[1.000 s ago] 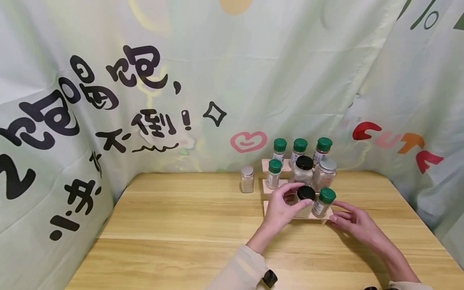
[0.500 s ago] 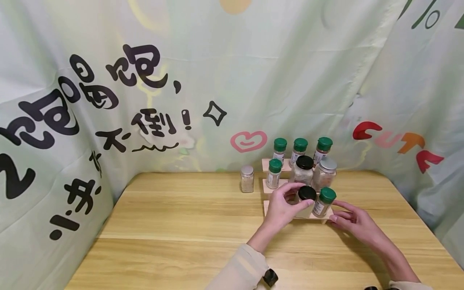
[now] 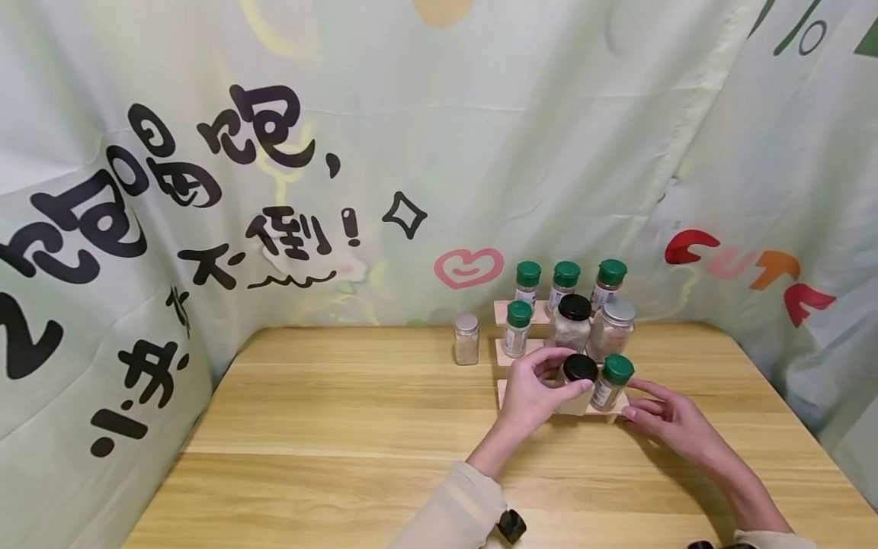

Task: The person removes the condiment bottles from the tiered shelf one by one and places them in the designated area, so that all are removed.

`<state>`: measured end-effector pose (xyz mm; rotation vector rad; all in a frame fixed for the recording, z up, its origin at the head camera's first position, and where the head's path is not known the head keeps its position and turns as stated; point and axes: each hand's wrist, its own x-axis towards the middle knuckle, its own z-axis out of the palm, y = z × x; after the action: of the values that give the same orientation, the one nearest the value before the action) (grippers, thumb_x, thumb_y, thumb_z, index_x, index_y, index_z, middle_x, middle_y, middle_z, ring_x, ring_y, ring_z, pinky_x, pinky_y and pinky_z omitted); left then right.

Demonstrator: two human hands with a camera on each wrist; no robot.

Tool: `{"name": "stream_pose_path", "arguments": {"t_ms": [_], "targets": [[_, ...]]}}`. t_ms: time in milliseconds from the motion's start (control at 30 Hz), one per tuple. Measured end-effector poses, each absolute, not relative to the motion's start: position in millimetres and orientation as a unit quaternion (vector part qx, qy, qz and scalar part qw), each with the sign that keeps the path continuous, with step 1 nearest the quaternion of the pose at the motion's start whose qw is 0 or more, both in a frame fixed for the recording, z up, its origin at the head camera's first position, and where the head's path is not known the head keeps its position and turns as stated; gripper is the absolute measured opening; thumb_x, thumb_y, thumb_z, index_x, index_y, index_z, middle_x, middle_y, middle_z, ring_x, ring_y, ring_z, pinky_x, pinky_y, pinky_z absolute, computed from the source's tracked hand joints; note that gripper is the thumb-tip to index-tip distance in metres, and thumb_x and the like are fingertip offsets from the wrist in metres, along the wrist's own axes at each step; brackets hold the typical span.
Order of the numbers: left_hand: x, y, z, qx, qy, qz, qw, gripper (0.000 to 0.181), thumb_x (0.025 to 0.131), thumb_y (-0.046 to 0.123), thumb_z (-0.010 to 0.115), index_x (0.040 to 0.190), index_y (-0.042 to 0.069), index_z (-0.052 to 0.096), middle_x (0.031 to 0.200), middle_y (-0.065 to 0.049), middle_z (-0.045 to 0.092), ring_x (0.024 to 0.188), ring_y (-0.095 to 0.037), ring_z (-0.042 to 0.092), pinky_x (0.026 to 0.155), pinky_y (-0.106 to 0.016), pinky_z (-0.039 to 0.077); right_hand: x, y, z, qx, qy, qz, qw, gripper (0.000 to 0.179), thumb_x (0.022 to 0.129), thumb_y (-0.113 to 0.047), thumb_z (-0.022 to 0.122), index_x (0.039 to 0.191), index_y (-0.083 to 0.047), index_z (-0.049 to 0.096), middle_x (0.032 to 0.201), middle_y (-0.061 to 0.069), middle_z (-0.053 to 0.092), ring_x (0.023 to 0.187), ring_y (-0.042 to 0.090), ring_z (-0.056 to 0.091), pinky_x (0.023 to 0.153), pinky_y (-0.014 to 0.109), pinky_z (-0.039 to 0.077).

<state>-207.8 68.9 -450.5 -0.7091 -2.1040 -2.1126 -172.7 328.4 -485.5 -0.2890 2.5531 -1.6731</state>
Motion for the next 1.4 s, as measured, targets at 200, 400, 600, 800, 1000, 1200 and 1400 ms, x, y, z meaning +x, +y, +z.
{"name": "stream_pose_path", "arguments": {"t_ms": [200,400,600,800,1000,1200,1400], "targets": [[-204.9,67.5,-449.8,-0.227,-0.685,-0.691,0.044,0.039,0.081,0.006,0.088,0.117,0.009,0.074,0.11,0.007,0.071,0.098,-0.001,0.067,0.089,-0.04,0.061,-172.0,327.9,-484.4,-0.091,0.836,-0.54,0.04,0.056,0.101,0.0,0.062,0.145,0.022,0.033,0.118,0.039,0.064,0.093,0.001,0.07,0.077,0.02,0.059],[-203.3,62.7,-442.2,-0.238,-0.681,-0.691,0.052,0.038,0.081,0.004,0.088,0.116,0.007,0.074,0.11,0.005,0.071,0.097,-0.001,0.067,0.089,-0.03,0.06,-172.0,328.0,-483.0,-0.089,0.839,-0.534,0.045,0.057,0.102,-0.002,0.061,0.146,0.021,0.032,0.122,0.04,0.062,0.093,0.001,0.07,0.078,0.017,0.058],[-203.6,55.6,-437.6,-0.262,-0.675,-0.687,0.058,0.039,0.08,0.0,0.087,0.117,0.004,0.073,0.111,-0.002,0.072,0.096,-0.003,0.067,0.088,-0.031,0.061,-172.5,328.8,-482.8,-0.085,0.84,-0.533,0.049,0.058,0.103,-0.002,0.06,0.147,0.021,0.03,0.123,0.04,0.061,0.094,0.001,0.069,0.079,0.016,0.057],[-202.5,47.1,-436.4,-0.257,-0.669,-0.696,0.049,0.04,0.08,0.0,0.087,0.117,0.004,0.073,0.112,-0.001,0.072,0.097,-0.004,0.068,0.089,-0.035,0.061,-173.3,329.3,-484.0,-0.091,0.836,-0.539,0.042,0.057,0.102,0.0,0.06,0.145,0.023,0.03,0.122,0.042,0.061,0.093,0.002,0.07,0.078,0.016,0.058],[-200.6,38.7,-437.7,-0.26,-0.666,-0.697,0.052,0.039,0.081,0.0,0.086,0.118,0.003,0.073,0.112,-0.002,0.072,0.097,-0.006,0.068,0.09,-0.031,0.06,-173.2,328.8,-484.3,-0.093,0.837,-0.538,0.041,0.057,0.102,-0.001,0.06,0.146,0.023,0.031,0.122,0.041,0.061,0.093,0.001,0.07,0.078,0.015,0.057],[-199.6,33.2,-438.3,-0.265,-0.66,-0.701,0.053,0.039,0.081,0.0,0.086,0.118,0.004,0.073,0.112,-0.003,0.072,0.098,-0.008,0.069,0.089,-0.031,0.06,-173.3,328.8,-484.3,-0.09,0.842,-0.53,0.04,0.057,0.102,-0.002,0.061,0.145,0.022,0.032,0.12,0.039,0.063,0.092,0.002,0.07,0.078,0.015,0.056],[-201.3,24.5,-437.0,-0.259,-0.658,-0.706,0.048,0.039,0.081,0.0,0.085,0.118,0.004,0.073,0.115,-0.003,0.072,0.098,-0.009,0.068,0.091,-0.036,0.06,-172.8,328.4,-485.0,-0.095,0.837,-0.538,0.036,0.056,0.102,0.0,0.061,0.145,0.023,0.032,0.117,0.038,0.065,0.091,0.004,0.071,0.077,0.016,0.057]]}}
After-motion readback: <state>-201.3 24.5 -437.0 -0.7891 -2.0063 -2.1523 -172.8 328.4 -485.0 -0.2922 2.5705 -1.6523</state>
